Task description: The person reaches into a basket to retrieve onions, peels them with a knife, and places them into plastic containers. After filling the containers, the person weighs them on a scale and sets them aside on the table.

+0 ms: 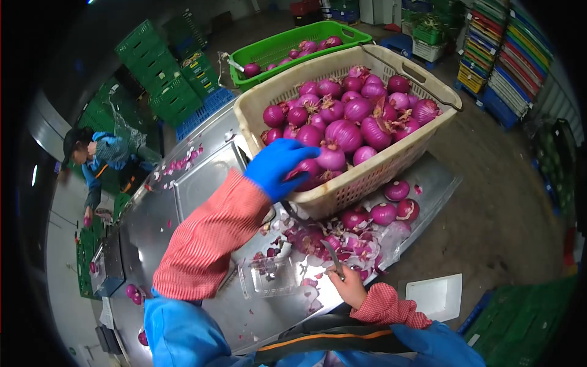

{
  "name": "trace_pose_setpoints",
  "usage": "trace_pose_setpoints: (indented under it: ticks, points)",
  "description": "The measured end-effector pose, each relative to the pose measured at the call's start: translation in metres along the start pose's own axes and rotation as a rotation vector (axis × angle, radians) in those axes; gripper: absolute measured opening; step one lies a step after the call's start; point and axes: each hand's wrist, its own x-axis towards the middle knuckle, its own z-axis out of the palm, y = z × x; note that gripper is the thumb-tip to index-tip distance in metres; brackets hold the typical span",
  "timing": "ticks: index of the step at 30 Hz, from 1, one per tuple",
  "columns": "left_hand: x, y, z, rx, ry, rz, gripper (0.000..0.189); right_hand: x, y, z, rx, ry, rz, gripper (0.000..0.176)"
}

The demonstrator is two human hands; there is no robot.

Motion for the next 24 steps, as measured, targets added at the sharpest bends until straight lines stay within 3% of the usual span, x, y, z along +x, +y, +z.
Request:
trace_pose_setpoints:
  ticks: [3, 6, 11, 15, 18, 22, 24]
  points:
    - [0.059, -0.011, 0.048, 0.175, -0.393, -0.067, 0.055, 0.005, 0.019, -0.011, 0.075, 0.064, 0.043, 0.021]
    - [0.082, -0.032, 0.099, 0.429, -0.673, -0.212, 0.053, 0.007, 0.01, -0.032, -0.074, 0.149, 0.017, 0.021]
    - [0.096, -0.052, 0.128, 0.319, -0.729, -0.552, 0.05, 0.011, 0.027, -0.04, -0.002, 0.213, 0.01, 0.02]
    - [0.102, -0.001, 0.062, 0.258, -0.716, -0.36, 0.056, 0.008, -0.003, -0.04, -0.02, 0.173, -0.022, 0.019]
    - [0.058, -0.038, 0.058, -0.246, -0.067, -0.266, 0.066, 0.007, -0.005, -0.043, -0.017, 0.212, -0.064, 0.02]
    - [-0.003, 0.028, -0.001, -1.337, 0.096, -0.641, 0.075, 0.0, -0.068, -0.057, -0.041, 0.166, 0.065, 0.022]
    - [-0.044, 0.06, -0.002, -1.469, 0.158, -0.642, 0.077, 0.002, -0.101, -0.053, -0.204, 0.228, -0.266, 0.022]
